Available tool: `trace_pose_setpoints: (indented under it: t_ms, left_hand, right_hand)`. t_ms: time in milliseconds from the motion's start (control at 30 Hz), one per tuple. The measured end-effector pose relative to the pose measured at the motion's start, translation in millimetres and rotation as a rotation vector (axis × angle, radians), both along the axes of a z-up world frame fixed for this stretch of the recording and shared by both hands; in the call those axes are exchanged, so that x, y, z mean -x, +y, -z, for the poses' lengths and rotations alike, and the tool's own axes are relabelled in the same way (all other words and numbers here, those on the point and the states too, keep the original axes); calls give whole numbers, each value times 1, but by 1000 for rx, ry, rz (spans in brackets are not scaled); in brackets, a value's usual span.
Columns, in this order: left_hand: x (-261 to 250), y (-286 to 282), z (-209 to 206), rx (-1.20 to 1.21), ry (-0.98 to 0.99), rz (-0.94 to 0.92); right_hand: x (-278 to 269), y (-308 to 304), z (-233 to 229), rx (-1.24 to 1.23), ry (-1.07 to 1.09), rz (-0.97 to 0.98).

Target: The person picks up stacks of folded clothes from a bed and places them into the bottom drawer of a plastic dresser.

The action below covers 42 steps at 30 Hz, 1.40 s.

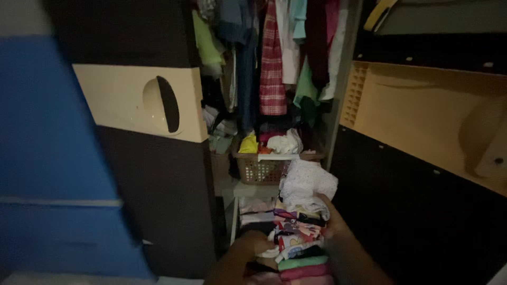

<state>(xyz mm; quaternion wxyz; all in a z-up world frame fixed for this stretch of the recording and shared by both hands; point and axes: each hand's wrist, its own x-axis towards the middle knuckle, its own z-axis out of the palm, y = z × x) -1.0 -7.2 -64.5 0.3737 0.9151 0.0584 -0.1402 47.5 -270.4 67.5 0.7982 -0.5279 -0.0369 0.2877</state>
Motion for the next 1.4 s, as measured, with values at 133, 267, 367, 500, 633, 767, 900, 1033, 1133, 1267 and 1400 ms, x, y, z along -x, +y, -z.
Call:
trace_pose_setpoints:
  t_ms: [133, 267, 367, 500, 633, 767, 900, 1033, 1133, 1267, 1400]
  left_hand:
    - [9, -3, -28, -242, -5, 77]
    - [9, -12, -42, -404, -110, 121]
    - [0, -6, -54, -578, -316, 91]
    - [2, -1, -53, -611, -310, 146]
    - [-7, 14, -41, -501, -329, 134]
    - [-42, 21, -30, -390, -105, 87]
    - [-38, 11, -37, -475, -164, 171]
    - [-45, 1, -70, -390, -86, 225]
    - [-50, -8, -80, 56, -68, 227]
    - [-51, -10, -95, 605, -96, 180]
    - [-36, -13, -93, 876, -77, 177]
  right_hand:
    - [-8, 11, 6, -18, -11, -17]
    - [-31, -3, 7, 9, -25, -6]
    - [-45, -17, 17, 54, -24, 27]
    - [-54, -25, 28, 93, -13, 39]
    - [-56, -13, 28, 98, -19, 14]
    - [-52, -10, 16, 116, -61, 14]
    - [-35, -3, -4, 125, -155, -2]
    - [-20, 5, -50, 134, -395, -1]
    - [-13, 23, -81, 171, -537, -55]
    - [-11, 49, -92, 468, -820, -136]
    - [-17, 69, -82, 640, -1156, -234]
